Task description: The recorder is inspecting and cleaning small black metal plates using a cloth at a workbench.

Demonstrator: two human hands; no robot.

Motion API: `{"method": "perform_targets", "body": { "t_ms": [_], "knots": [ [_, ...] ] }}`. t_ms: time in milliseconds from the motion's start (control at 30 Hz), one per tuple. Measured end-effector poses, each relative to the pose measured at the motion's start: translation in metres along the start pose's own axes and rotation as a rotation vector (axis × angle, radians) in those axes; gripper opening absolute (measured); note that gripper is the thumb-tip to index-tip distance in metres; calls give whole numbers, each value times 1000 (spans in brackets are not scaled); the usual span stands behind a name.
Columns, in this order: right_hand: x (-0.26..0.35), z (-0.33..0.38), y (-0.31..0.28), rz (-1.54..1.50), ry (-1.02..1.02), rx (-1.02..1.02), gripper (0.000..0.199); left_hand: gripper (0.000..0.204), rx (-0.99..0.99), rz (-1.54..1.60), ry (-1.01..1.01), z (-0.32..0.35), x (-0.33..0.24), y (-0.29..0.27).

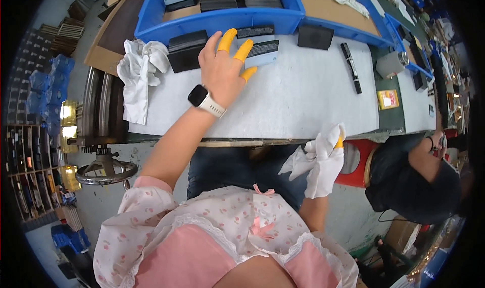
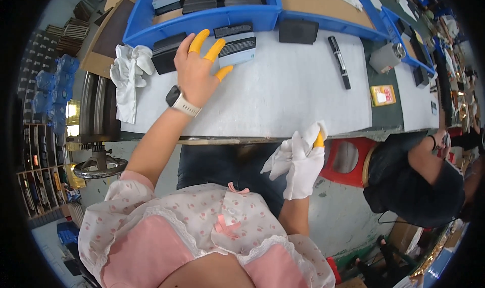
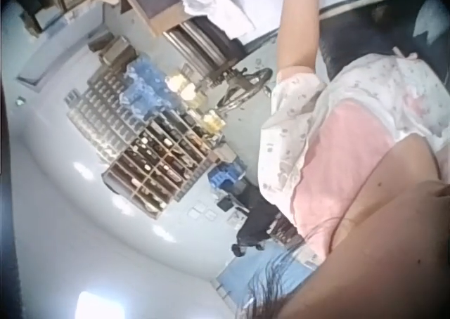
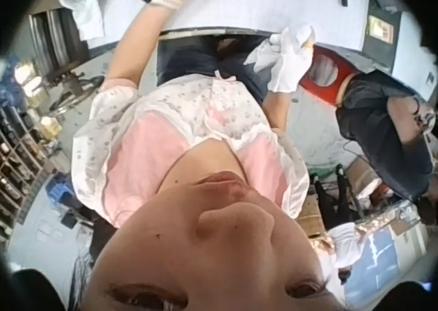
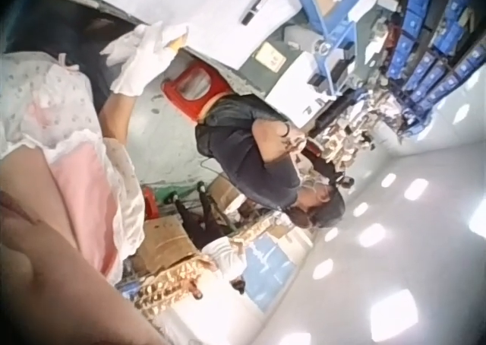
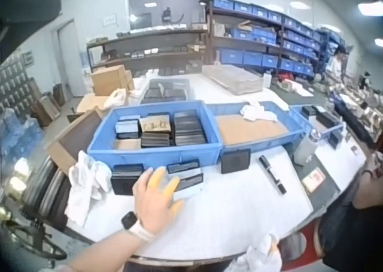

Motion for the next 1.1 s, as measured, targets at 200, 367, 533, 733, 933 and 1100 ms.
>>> {"method": "perform_targets", "body": {
  "t_ms": [200,367,533,733,933,1100],
  "knots": [
    [-8,1,-11,-4,38,-19,53,56,97,-218,-166,-33,20,32],
    [-18,-3,-19,-6,25,-17,53,65,228,-218,-329,-38,31,40],
    [-11,0,-6,17,59,-13,57,78,138,-69,-400,-32,28,8],
    [-25,3,-15,-104,68,82,74,105,-250,-24,-630,27,61,-27],
    [-26,5,3,-115,43,152,70,129,-125,-192,-875,37,82,-6],
    [-36,6,-4,-134,43,162,67,138,-111,-113,-955,36,79,-1]
  ]
}}
Point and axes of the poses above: each hand's wrist, its own z-axis away from the middle knuckle, its own y-axis out of the palm, x = y × z, the point moved 5 cm from there along -z, towards the middle knuckle, and after that the axes turned 10 degrees about x, right-handed, at the moved point
